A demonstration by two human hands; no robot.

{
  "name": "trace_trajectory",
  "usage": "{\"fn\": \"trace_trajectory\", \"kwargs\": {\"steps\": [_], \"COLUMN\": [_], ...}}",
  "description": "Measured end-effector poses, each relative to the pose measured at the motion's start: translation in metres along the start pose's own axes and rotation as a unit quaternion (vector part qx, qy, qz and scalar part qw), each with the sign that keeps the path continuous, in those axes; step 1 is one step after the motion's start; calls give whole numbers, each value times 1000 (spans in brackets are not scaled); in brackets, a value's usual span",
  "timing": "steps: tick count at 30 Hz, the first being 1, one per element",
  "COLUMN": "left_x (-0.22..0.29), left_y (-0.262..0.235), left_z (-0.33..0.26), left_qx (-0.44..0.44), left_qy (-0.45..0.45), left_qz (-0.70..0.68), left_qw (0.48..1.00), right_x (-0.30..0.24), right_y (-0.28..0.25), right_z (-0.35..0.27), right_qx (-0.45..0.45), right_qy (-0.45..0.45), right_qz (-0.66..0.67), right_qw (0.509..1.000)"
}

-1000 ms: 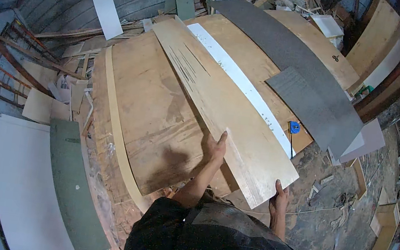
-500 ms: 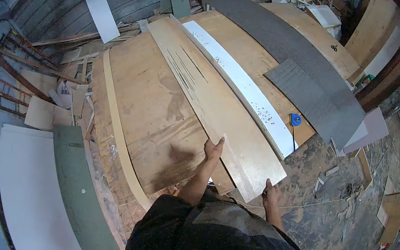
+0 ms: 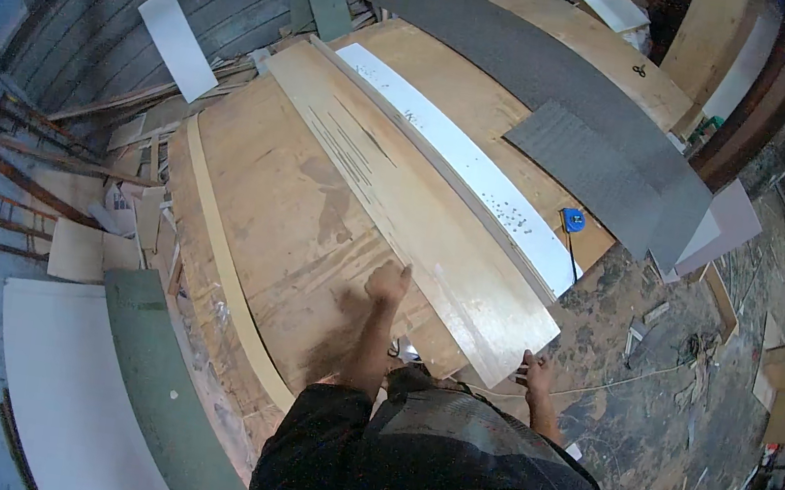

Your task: The person lifts, turns, and positions laminate sheets and wooden boards on a workbench, then measures the boards using a tape measure.

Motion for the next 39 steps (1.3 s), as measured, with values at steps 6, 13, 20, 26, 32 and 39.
{"fn": "trace_trajectory", "kwargs": {"steps": [6, 13, 20, 26, 32, 39], "left_x": [-10, 13, 5, 13, 17, 8], "left_y": [-13, 10, 28, 23, 19, 29], "left_z": [23, 34, 13, 13, 13, 2], "left_qx": [190, 96, 72, 64, 53, 55], "left_qy": [95, 93, 166, 144, 133, 147], "left_qz": [-26, -108, -35, 17, 22, 46], "left_qw": [977, 985, 983, 987, 989, 987], "right_x": [-24, -28, -9, -26, -29, -34], "right_y": [-11, -17, -30, -25, -19, -18], "right_z": [6, 29, 27, 28, 22, 6], "right_qx": [19, 27, 23, 16, 14, -16], "right_qy": [-8, -100, -85, -127, -133, -133], "right_qz": [-9, -3, 35, 12, 11, 39], "right_qw": [1000, 995, 995, 992, 991, 990]}}
Point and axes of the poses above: each hand's wrist, its own z-axis towards the middle knuckle, its own y-axis out of the palm, x = y × z, the point moved 10 cm from there along z, towards the middle knuckle, and after that the axes turned 3 degrees about x, right-handed, at the moved point
